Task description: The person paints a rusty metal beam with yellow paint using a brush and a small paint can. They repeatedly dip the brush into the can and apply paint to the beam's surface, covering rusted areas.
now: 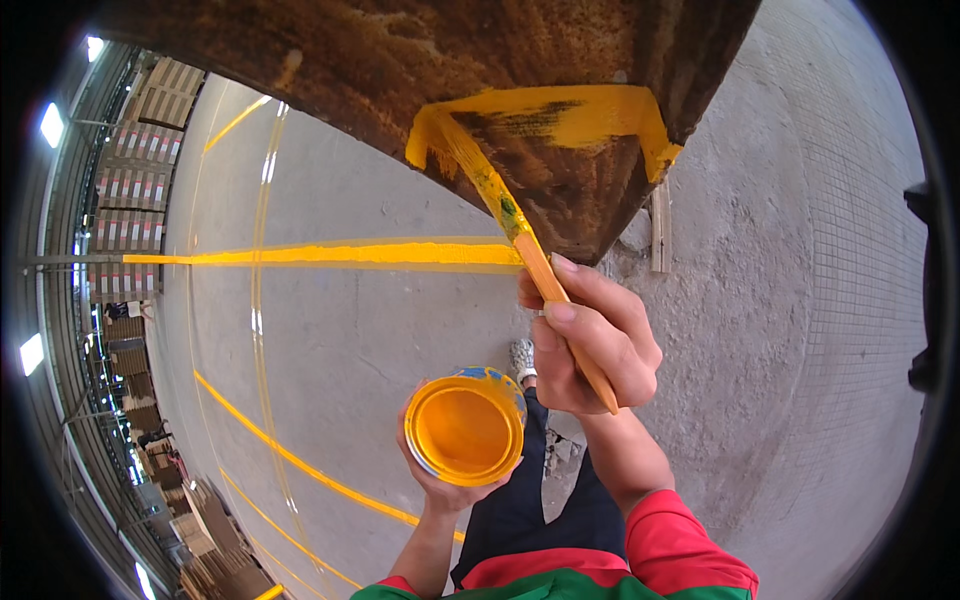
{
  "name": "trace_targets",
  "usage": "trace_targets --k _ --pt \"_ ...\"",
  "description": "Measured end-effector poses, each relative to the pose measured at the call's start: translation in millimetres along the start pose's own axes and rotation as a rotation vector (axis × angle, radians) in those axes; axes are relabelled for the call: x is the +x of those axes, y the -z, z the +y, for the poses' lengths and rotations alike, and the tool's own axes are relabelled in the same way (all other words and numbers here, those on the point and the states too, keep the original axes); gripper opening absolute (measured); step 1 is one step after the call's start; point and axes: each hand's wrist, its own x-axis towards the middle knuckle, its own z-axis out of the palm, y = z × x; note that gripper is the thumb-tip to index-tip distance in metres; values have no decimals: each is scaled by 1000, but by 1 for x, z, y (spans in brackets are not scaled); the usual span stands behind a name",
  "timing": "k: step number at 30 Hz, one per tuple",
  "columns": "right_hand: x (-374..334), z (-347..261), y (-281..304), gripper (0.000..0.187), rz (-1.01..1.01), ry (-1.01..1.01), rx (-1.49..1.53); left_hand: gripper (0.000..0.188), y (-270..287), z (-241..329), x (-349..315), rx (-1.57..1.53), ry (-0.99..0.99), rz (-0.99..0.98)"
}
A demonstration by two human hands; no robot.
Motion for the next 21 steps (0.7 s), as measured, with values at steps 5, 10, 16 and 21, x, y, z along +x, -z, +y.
trace_targets --k 5,10,16,21 --pt "3 -1 -3 11 -52 6 -10 131 1 -1 -3 1 40 16" --pt "1 -2 -1 12 0 7 40 131 2 -3 -1 12 29 18" --pt "-1 3 -5 13 -13 7 79 131 3 -1 -1 19 31 15" --pt "-4 -2 8 12 -17 -40 138 132 3 -1 0 9 6 18"
